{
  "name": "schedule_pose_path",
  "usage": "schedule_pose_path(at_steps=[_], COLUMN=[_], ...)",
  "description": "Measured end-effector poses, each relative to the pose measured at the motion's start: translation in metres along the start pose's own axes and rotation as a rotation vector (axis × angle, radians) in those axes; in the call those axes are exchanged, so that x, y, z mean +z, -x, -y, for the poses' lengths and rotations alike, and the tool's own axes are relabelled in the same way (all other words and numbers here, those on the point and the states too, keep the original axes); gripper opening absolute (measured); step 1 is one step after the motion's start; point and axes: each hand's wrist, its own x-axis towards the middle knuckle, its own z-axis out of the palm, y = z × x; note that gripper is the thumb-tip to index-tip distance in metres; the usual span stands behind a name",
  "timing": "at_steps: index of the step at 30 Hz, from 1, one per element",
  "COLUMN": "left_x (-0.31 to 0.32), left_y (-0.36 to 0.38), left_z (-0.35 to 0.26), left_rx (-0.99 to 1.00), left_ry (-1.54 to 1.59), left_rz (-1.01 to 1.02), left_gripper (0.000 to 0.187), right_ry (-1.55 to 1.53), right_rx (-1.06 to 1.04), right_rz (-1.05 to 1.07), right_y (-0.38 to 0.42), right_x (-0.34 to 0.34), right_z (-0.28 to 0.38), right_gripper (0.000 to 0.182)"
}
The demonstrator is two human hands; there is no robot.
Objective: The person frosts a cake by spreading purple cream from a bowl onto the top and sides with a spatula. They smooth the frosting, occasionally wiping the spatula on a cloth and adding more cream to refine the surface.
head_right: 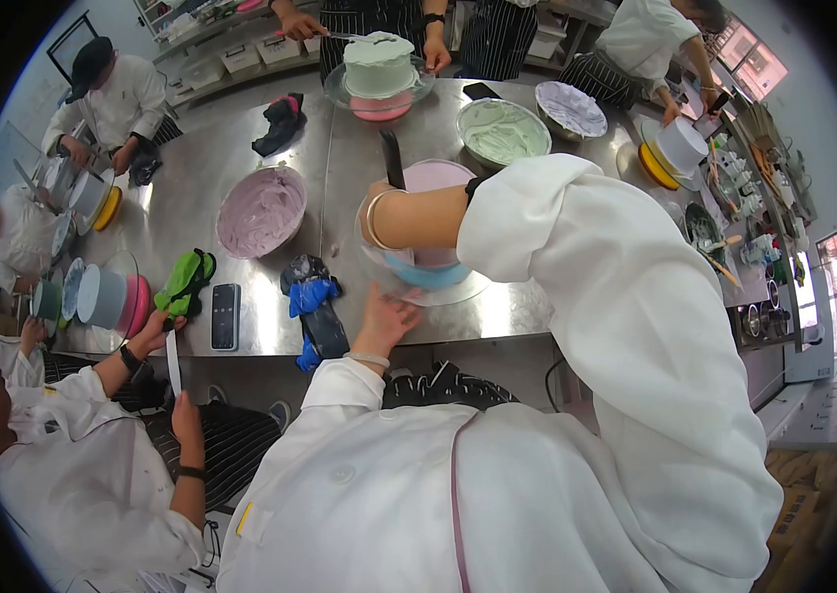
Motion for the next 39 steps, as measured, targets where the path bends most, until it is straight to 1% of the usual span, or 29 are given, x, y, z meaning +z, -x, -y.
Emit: schedule_pose_path(at_steps=[2,3,5,6,8,9,11,15,17,18,20,21,23,27,29,30,32,33,35,36,38,39], left_x=[-0.006,-0.008,-0.007,-0.007,-0.004,-0.003,-0.003,-0.011,-0.017,-0.020,-0.016,-0.015,0.000,-0.003,-0.010,-0.014,-0.017,-0.020,-0.012,-0.008,-0.003,-0.005], left_y=[-0.007,-0.012,-0.016,-0.016,-0.012,-0.010,-0.003,-0.005,-0.018,-0.023,-0.020,-0.018,0.004,0.005,-0.002,-0.009,-0.016,-0.018,-0.004,0.003,0.013,0.013], left_z=[0.003,0.004,0.004,0.005,0.004,0.003,-0.002,-0.009,-0.005,-0.001,0.001,0.001,-0.007,-0.016,-0.015,-0.013,-0.009,-0.007,-0.011,-0.014,-0.023,-0.026], left_rx=[0.103,0.103,0.206,0.206,0.084,0.085,-0.020,-0.005,0.193,0.192,0.309,0.309,-0.026,-0.019,0.088,0.089,0.334,0.333,0.222,0.223,-0.010,-0.009], left_ry=[0.008,0.008,0.061,0.061,0.104,0.105,0.036,0.044,0.211,0.211,0.202,0.202,0.181,0.156,0.245,0.245,0.393,0.393,0.235,0.236,0.161,0.161], left_rz=[-0.161,-0.162,-0.280,-0.280,-0.146,-0.147,0.117,0.063,-0.158,-0.158,-0.144,-0.144,0.083,0.036,-0.075,-0.076,-0.134,-0.133,-0.093,-0.094,0.072,0.072], left_gripper=[0.067,0.067,0.069,0.069,0.072,0.072,0.072,0.070,0.069,0.069,0.066,0.066,0.061,0.062,0.067,0.067,0.071,0.071,0.070,0.070,0.071,0.071], right_ry=[0.009,0.005,0.005,0.007,0.011,0.011,0.015,0.010,-0.018,0.000,0.019,0.032,0.045,0.025,0.025,0.028,0.029,0.032,0.033,0.035,0.035,0.034], right_rx=[-0.006,-0.006,-0.008,-0.010,-0.012,-0.013,-0.014,-0.011,-0.005,-0.019,-0.032,-0.033,-0.035,-0.048,-0.049,-0.049,-0.049,-0.050,-0.054,-0.055,-0.059,-0.061], right_rz=[-0.008,-0.007,-0.012,-0.015,-0.020,-0.024,-0.027,-0.047,-0.035,-0.013,0.009,0.004,-0.002,-0.006,-0.007,-0.010,-0.015,-0.019,-0.017,-0.020,-0.022,-0.026], right_y=[-0.001,-0.001,-0.001,-0.002,-0.003,-0.003,-0.004,-0.006,-0.003,-0.001,0.002,0.002,0.001,-0.003,-0.004,-0.004,-0.005,-0.005,-0.005,-0.005,-0.007,-0.007], right_x=[0.000,0.001,0.001,0.002,0.002,0.002,0.002,0.005,0.002,-0.001,-0.003,-0.003,-0.003,0.000,0.001,0.002,0.002,0.002,0.004,0.004,0.005,0.005], right_z=[0.000,0.000,0.001,0.001,0.001,0.001,0.000,0.000,0.000,0.000,0.001,0.001,0.001,0.003,0.003,0.003,0.003,0.002,0.003,0.003,0.003,0.002], right_gripper=[0.019,0.019,0.019,0.019,0.020,0.020,0.020,0.020,0.020,0.019,0.019,0.019,0.019,0.019,0.019,0.019,0.019,0.019,0.019,0.019,0.019,0.019])
